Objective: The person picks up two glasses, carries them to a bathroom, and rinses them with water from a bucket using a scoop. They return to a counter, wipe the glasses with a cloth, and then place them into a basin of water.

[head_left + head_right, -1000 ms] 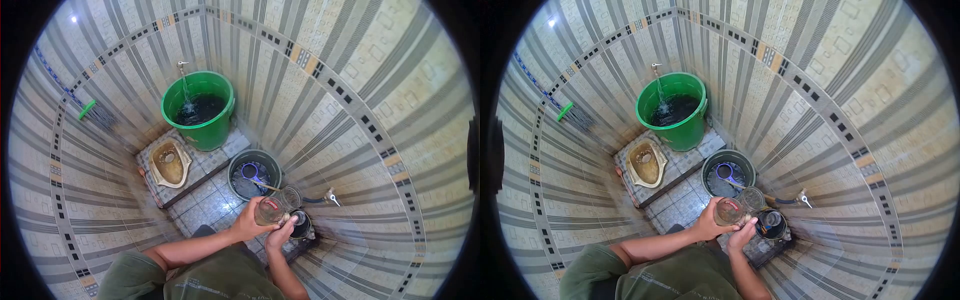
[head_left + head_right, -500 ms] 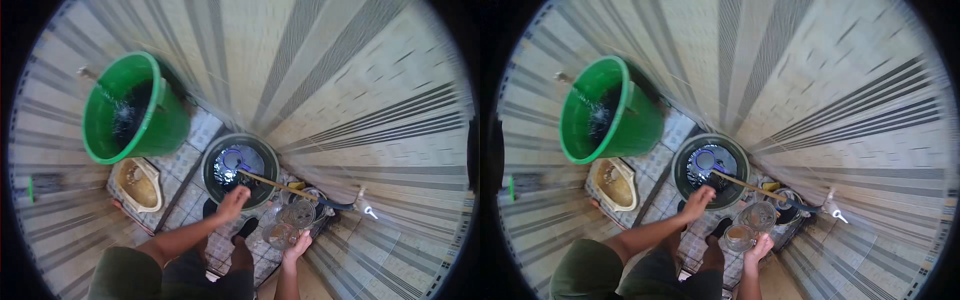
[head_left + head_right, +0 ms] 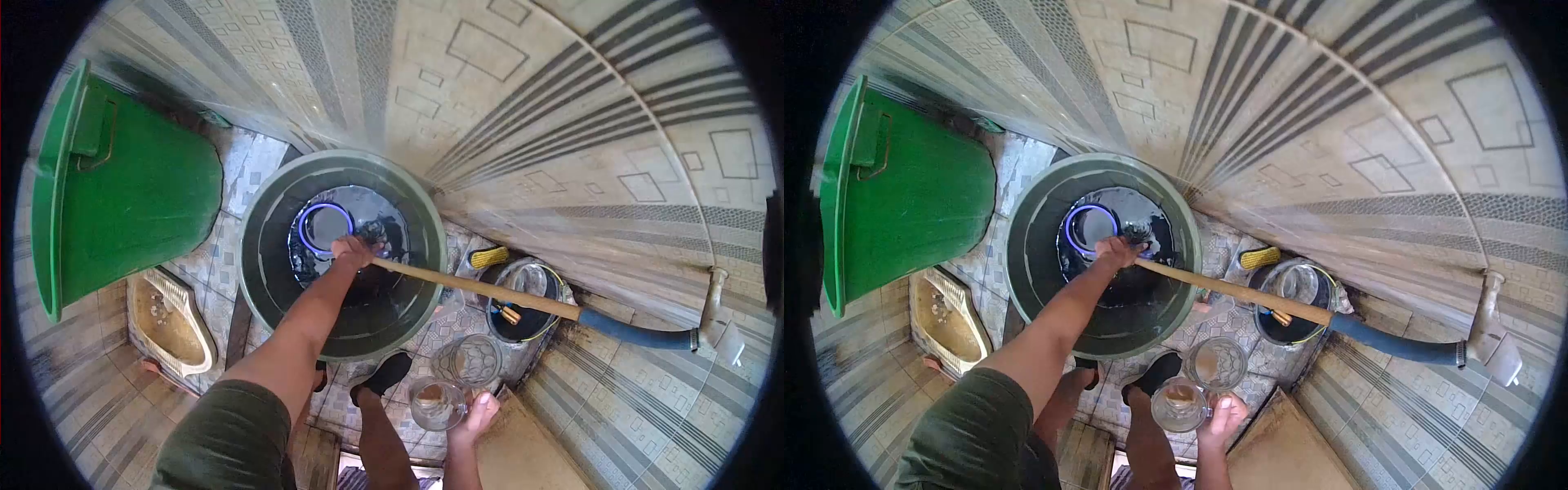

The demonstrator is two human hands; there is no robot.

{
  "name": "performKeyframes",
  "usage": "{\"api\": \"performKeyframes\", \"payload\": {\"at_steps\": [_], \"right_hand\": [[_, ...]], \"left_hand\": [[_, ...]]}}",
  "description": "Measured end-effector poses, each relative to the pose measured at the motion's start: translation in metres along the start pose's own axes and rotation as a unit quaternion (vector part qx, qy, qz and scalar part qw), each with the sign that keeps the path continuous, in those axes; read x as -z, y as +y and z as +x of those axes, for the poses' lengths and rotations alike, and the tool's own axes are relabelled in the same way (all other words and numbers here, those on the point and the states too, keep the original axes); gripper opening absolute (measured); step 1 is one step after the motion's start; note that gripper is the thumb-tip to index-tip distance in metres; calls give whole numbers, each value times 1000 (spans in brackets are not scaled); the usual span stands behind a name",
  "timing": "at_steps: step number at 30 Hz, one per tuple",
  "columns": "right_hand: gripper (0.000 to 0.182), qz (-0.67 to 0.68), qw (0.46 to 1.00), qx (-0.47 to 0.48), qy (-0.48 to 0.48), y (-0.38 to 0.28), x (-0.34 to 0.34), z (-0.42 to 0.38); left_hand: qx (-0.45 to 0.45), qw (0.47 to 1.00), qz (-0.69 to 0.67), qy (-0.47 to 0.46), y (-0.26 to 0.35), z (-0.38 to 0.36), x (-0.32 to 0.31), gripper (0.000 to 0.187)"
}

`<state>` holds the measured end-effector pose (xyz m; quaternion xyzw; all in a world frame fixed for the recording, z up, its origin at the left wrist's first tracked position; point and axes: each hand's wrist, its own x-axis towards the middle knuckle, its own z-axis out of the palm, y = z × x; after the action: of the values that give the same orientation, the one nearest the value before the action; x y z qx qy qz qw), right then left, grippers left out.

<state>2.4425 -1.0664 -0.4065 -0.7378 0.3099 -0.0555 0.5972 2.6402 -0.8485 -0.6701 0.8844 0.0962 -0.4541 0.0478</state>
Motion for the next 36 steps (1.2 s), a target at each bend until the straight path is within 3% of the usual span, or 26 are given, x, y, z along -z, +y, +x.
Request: {"api": "performKeyframes", "payload": {"at_steps": [3, 4, 5, 6, 7, 8, 9, 11, 12, 14, 15, 17, 18, 19, 21, 26, 30, 32, 36], "right_hand": [[50, 25, 999, -17, -11, 4, 14, -9], [49, 18, 1000, -13, 3, 0, 16, -13], [49, 22, 1000, -14, 2, -2, 20, -17], [48, 11, 1000, -16, 6, -2, 24, -22], [46, 1, 1000, -17, 9, -7, 26, -26], [46, 1, 1000, -14, 25, -13, 25, -29], [46, 8, 1000, -8, 23, -18, 26, -32], [45, 14, 1000, -8, 11, -23, 31, -36], [44, 6, 1000, -13, 15, -25, 33, -39], [43, 30, 999, -11, 8, -38, 32, -41], [43, 51, 999, -16, 4, -45, 31, -43], [43, 76, 997, 2, -6, -58, 29, -44], [43, 81, 996, 8, -31, -61, 31, -45], [43, 86, 995, 15, -56, -70, 31, -46], [47, 80, 995, 18, -59, -90, 31, -47], [47, 64, 988, 38, -138, -125, 23, -55], [46, 61, 974, 80, -203, -182, -9, -77], [45, 77, 963, 83, -246, -200, -28, -87], [44, 43, 957, 112, -264, -242, -80, -124]], "left_hand": [[-44, 997, 65, 27, -17, 13, -24, 66], [32, 995, -79, 56, -16, 0, -15, 58], [34, 995, -77, 58, -23, 0, -18, 58], [52, 974, -205, 86, -32, 5, -26, 49], [67, 935, -330, 114, -37, -8, -18, 42], [135, 776, -607, 110, -32, -25, -13, 39], [166, 787, -538, 253, -53, 24, -68, 48], [219, 606, -746, 166, -48, -33, -17, 31], [215, 601, -751, 169, -57, -38, -12, 31], [118, 623, -772, -48, -83, -43, -8, 20], [115, 618, -776, -46, -80, -50, -4, 20], [21, 619, -785, 0, -67, -67, -2, 29], [-56, 704, -708, 14, -64, -81, 0, 28], [-16, 748, -662, 49, -55, -105, 12, 27], [-13, 654, -752, 81, -53, -136, 21, 27], [-90, 525, -837, 126, -101, -257, 82, 34], [-160, 494, -847, 111, -166, -385, 160, 29], [-197, 521, -823, 114, -201, -439, 191, 25], [-169, 536, -806, 187, -272, -510, 241, 23]]}}
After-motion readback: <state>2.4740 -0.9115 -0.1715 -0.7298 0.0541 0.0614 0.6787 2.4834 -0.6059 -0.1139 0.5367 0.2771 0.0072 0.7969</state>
